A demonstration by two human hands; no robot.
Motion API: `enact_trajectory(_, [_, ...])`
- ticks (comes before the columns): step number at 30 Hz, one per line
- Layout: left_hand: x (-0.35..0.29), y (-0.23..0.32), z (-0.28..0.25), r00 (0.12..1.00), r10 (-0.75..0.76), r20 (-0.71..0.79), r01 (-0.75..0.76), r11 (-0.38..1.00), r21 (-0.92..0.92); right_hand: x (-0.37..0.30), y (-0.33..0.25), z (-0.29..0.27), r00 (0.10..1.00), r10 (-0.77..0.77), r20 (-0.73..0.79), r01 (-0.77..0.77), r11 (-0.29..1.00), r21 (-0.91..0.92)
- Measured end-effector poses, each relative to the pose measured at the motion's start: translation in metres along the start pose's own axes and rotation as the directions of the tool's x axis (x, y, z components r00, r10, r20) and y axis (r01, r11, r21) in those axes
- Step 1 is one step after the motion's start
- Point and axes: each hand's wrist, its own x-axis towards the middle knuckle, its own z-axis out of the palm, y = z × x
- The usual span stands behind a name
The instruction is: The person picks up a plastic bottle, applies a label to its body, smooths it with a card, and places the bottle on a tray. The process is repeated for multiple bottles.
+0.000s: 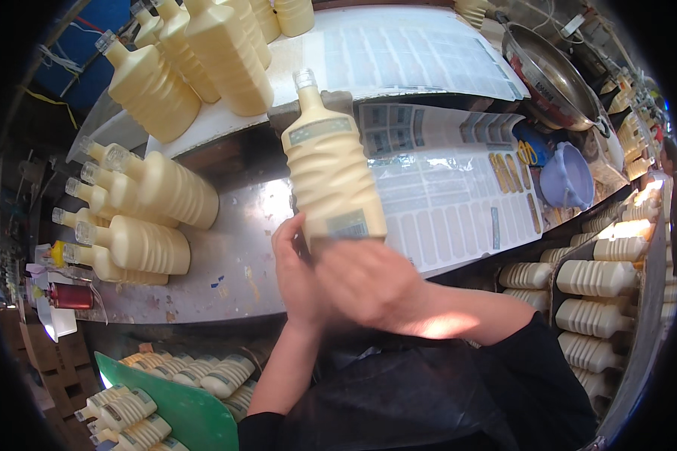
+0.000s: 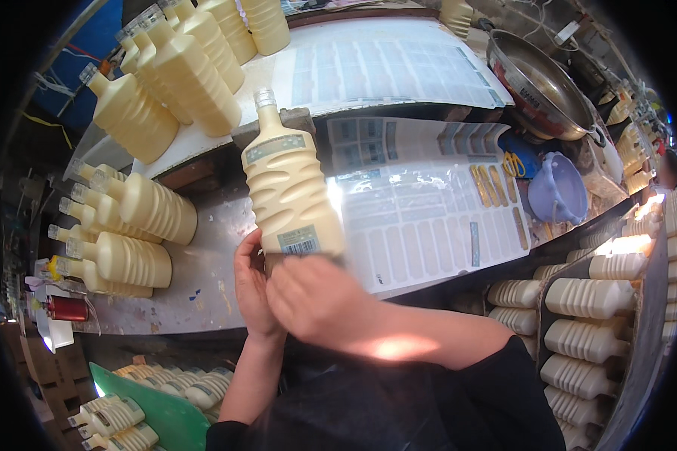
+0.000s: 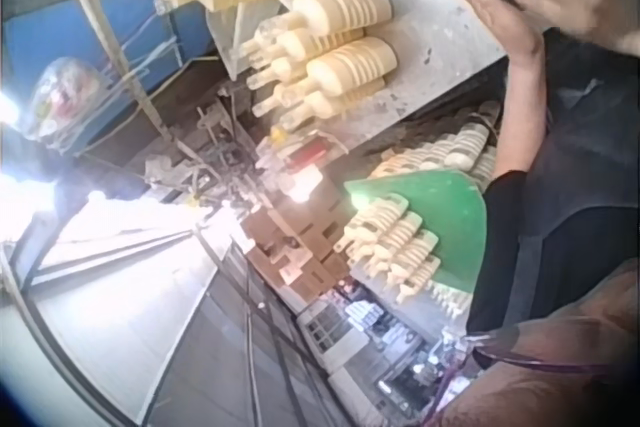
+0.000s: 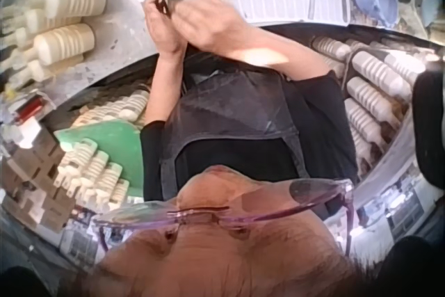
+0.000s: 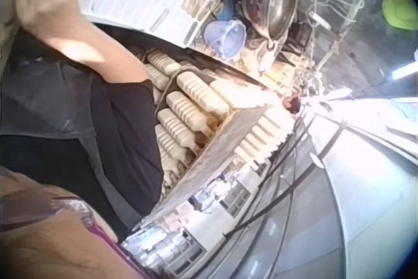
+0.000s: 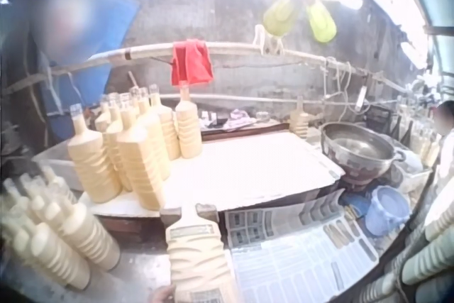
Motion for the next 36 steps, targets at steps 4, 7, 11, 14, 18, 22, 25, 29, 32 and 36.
enact_trajectory(4, [0.002, 0.016, 0.007, 0.987, -0.152, 0.051, 0.159, 0.963, -0.217, -0.002, 0.003, -0.009, 0.991, 0.134, -0.004, -0.134, 0.991, 0.002])
enact_trajectory(7, [0.0, 0.023, 0.015, 0.999, -0.023, -0.025, 0.025, 0.997, 0.075, 0.006, 0.03, -0.018, 0.841, 0.541, -0.017, -0.536, 0.837, 0.105])
enact_trajectory(11, [0.007, 0.012, 0.017, 0.992, 0.128, -0.023, -0.101, 0.868, 0.486, -0.003, 0.019, -0.012, 0.662, 0.747, 0.07, -0.739, 0.633, 0.231])
enact_trajectory(14, [0.008, 0.006, 0.018, 0.979, 0.205, 0.019, -0.173, 0.771, 0.613, -0.017, 0.013, -0.003, 0.623, 0.776, 0.101, -0.771, 0.587, 0.248])
enact_trajectory(18, [0.006, 0.0, 0.012, 0.983, 0.183, -0.007, -0.155, 0.855, 0.494, -0.027, 0.03, -0.005, 0.501, 0.859, 0.108, -0.83, 0.442, 0.34])
enact_trajectory(22, [0.003, 0.006, 0.016, 0.982, 0.186, 0.021, -0.172, 0.854, 0.49, -0.015, 0.0, -0.006, 0.656, 0.753, 0.052, -0.731, 0.616, 0.296])
enact_trajectory(25, [0.001, 0.005, 0.008, 0.983, 0.177, 0.052, -0.18, 0.859, 0.479, -0.022, 0.004, 0.007, 0.673, 0.738, 0.054, -0.734, 0.657, 0.17])
enact_trajectory(29, [0.0, 0.004, -0.001, 0.988, 0.143, 0.065, -0.157, 0.9, 0.407, -0.027, 0.02, 0.002, 0.573, 0.819, 0.009, -0.808, 0.564, 0.17])
enact_trajectory(32, [0.003, 0.005, 0.0, 0.99, 0.111, 0.082, -0.134, 0.908, 0.398, -0.027, 0.031, 0.009, 0.683, 0.715, -0.15, -0.708, 0.699, 0.101])
enact_trajectory(36, [0.009, 0.007, -0.012, 0.986, 0.091, 0.139, -0.138, 0.911, 0.389, -0.02, 0.019, 0.01, 0.742, 0.596, -0.307, -0.607, 0.792, 0.069])
